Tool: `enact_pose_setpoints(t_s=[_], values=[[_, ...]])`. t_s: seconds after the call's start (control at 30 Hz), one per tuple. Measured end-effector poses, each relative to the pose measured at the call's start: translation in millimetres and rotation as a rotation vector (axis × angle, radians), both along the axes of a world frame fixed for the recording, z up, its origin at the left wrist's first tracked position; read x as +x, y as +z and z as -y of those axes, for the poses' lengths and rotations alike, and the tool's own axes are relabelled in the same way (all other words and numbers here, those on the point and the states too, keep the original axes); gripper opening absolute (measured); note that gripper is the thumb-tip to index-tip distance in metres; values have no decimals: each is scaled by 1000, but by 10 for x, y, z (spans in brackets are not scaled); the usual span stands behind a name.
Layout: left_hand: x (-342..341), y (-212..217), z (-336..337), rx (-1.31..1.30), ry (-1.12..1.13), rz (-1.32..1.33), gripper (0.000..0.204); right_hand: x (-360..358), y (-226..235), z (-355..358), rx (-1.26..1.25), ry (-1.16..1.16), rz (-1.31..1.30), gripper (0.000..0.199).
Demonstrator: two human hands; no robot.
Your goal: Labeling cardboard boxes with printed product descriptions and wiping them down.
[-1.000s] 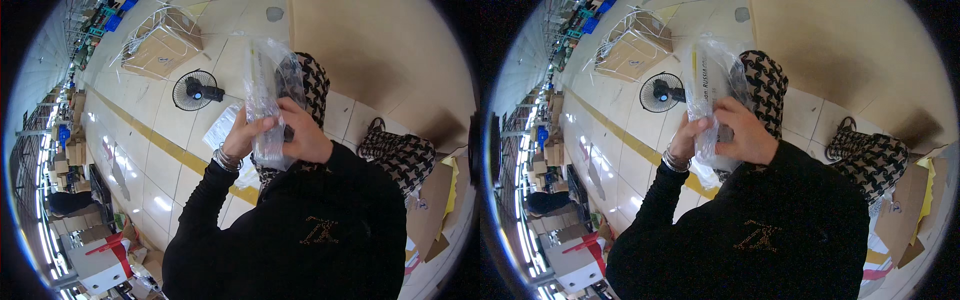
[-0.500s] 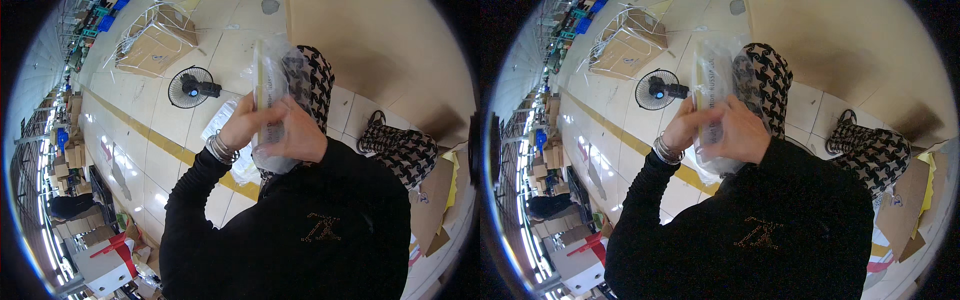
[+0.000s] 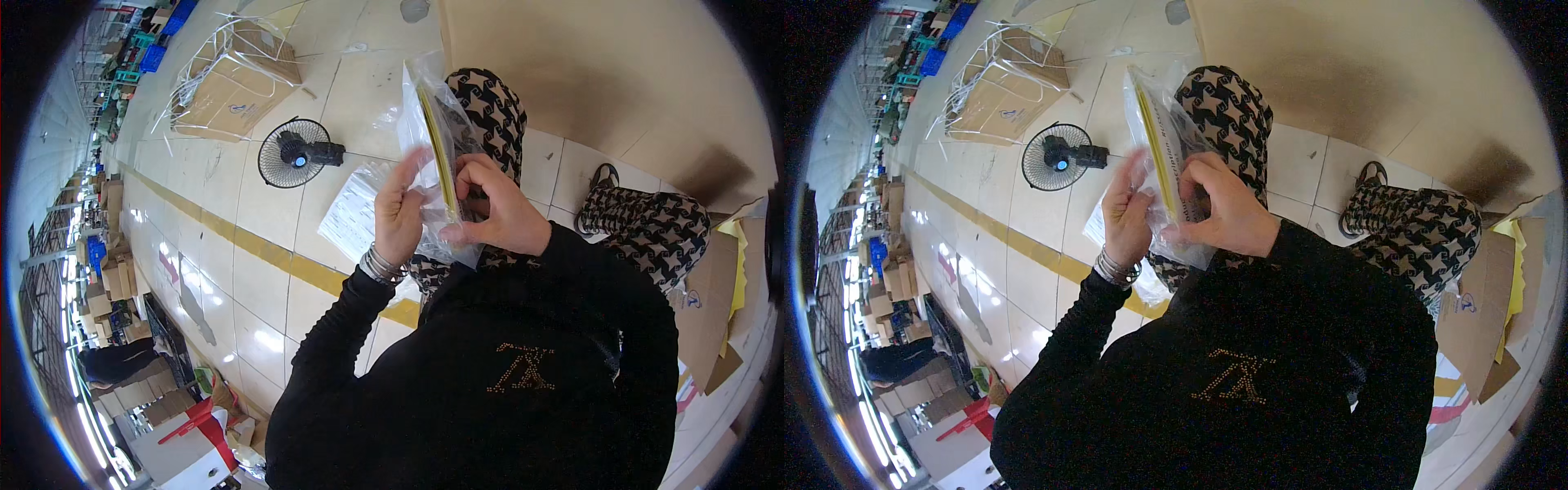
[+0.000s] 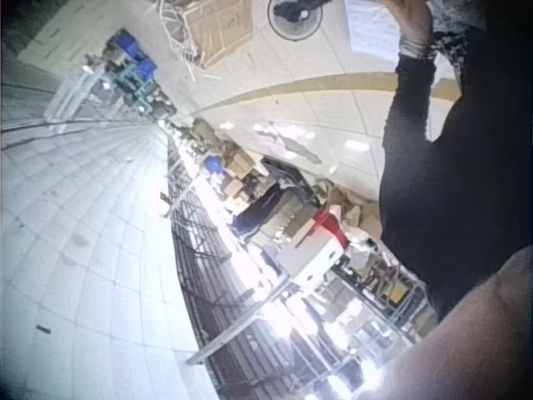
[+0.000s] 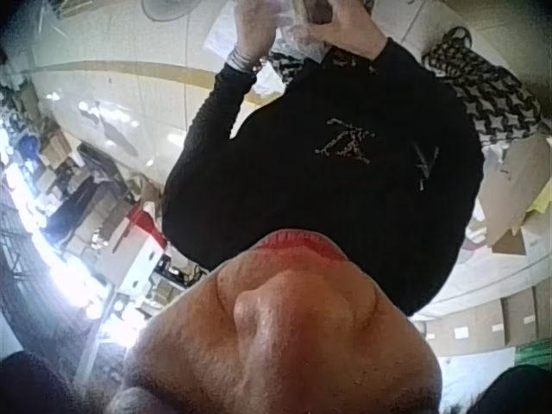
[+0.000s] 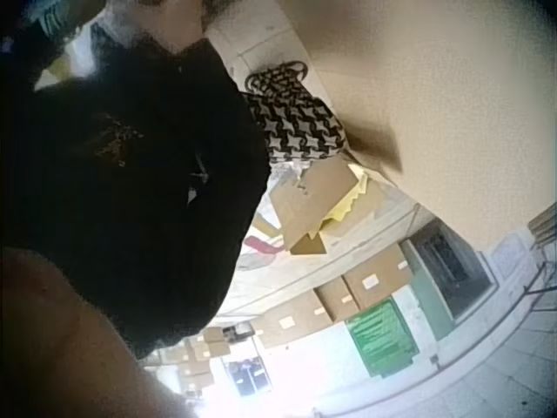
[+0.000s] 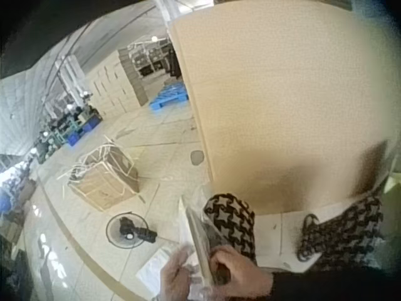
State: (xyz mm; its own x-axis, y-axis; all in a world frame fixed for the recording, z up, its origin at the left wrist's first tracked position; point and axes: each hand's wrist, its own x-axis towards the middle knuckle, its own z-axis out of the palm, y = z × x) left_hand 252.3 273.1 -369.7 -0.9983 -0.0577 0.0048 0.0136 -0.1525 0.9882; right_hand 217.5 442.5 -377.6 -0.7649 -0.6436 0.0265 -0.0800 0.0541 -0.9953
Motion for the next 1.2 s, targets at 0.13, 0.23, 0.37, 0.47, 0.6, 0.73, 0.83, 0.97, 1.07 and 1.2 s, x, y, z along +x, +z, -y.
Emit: enact_pose_setpoints(t_s=[0.13, 0.23, 0.37, 0.47, 0.6, 0.73, 0.83, 0.97, 1.07, 1.2], values=[[7, -2, 48, 110, -88, 231, 48, 66, -7, 0, 29, -1, 97, 44], [-28, -29, 38, 28, -83, 154, 60, 76, -24, 5, 23, -7, 61, 43], [-79, -70, 50, -59, -147, 181, 78, 37, -92, -14, -63, -22, 200, 34], [-105, -104, 84, 17, -146, 223, 78, -2, -157, -24, -118, -40, 253, 30], [-140, -144, 121, 27, -135, 228, 75, -22, -211, -30, -302, -37, 419, 24], [-157, -150, 145, 27, -147, 253, 71, -34, -234, -63, -377, -12, 478, 18], [-156, -148, 150, 42, -148, 291, 68, -52, -247, -104, -390, -2, 597, 17], [-165, -139, 156, 32, -164, 299, 67, -80, -252, -159, -324, 38, 727, 17], [-182, -118, 149, 92, -178, 307, 67, -77, -237, -172, -390, 14, 801, 29], [-187, -75, 98, -39, -178, 301, 68, -50, -199, -149, -442, -20, 677, 48]])
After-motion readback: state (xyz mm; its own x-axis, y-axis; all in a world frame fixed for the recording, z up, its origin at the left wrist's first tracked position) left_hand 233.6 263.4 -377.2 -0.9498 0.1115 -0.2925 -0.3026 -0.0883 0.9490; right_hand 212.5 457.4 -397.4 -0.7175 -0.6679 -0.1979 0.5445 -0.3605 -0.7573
